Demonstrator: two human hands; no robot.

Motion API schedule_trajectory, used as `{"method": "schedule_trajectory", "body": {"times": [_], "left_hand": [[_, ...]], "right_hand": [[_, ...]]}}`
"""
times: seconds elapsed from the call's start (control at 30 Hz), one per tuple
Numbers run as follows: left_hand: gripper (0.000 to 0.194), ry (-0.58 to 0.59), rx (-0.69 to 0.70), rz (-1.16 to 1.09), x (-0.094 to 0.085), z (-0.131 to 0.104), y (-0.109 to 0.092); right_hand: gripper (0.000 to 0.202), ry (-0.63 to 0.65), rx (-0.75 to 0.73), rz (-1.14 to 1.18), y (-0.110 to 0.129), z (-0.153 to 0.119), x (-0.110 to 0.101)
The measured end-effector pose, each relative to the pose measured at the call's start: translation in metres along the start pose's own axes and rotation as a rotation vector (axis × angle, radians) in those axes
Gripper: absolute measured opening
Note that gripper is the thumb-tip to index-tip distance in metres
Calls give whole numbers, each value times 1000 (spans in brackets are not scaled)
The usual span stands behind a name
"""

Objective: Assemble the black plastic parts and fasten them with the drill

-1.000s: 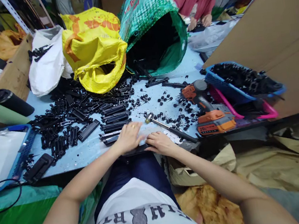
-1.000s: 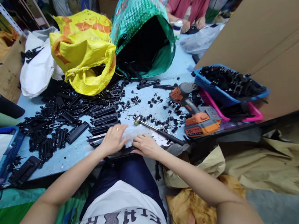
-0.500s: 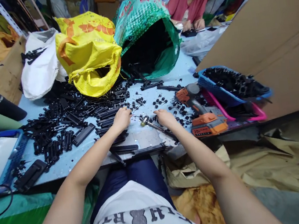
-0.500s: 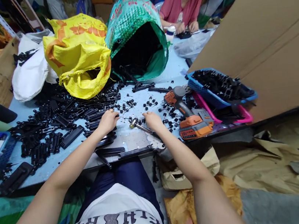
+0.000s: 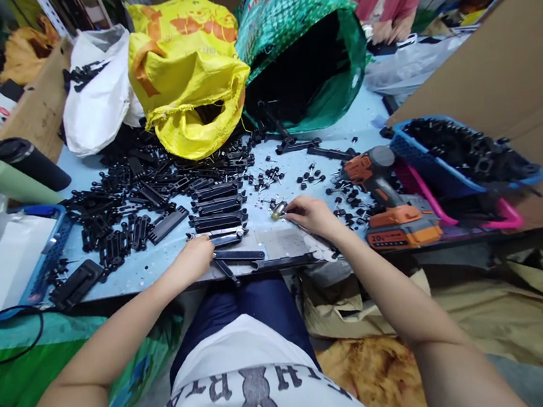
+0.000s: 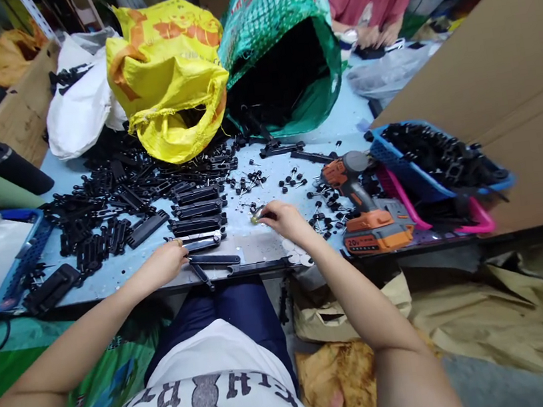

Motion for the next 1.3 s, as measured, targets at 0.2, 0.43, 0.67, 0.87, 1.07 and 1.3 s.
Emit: {"method": "schedule_trajectory", "body": {"times": [0.2, 0.43, 0.67, 0.87, 1.07, 1.3], "left_hand": [[16, -58, 22, 25, 8, 5, -14], [31, -384, 23, 79, 21, -23, -13], [39, -472, 378, 35, 13, -16, -72], [61, -326, 249, -58, 30, 12, -85], [45, -316, 152, -128, 33, 12, -82], [42, -329, 54, -133, 33, 11, -80]], "right_hand": [[12, 214, -77, 166, 55, -19, 41], [5, 337, -174, -40, 82, -31, 73], [24, 177, -436, -93, 89, -61, 80], [44, 47, -442, -67, 58, -87, 85], [46, 133, -461, -61, 47, -85, 93], [46, 137, -449, -192, 45, -83, 94]]}}
Point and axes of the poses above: each hand's wrist, its own z-axis towards the middle knuckle, its own x-axis out of the palm, y = z × x, the point moved 10 cm from there along z, towards the middle knuckle, and after that the axes turned 8 degrees about z, right-handed, at the moved point
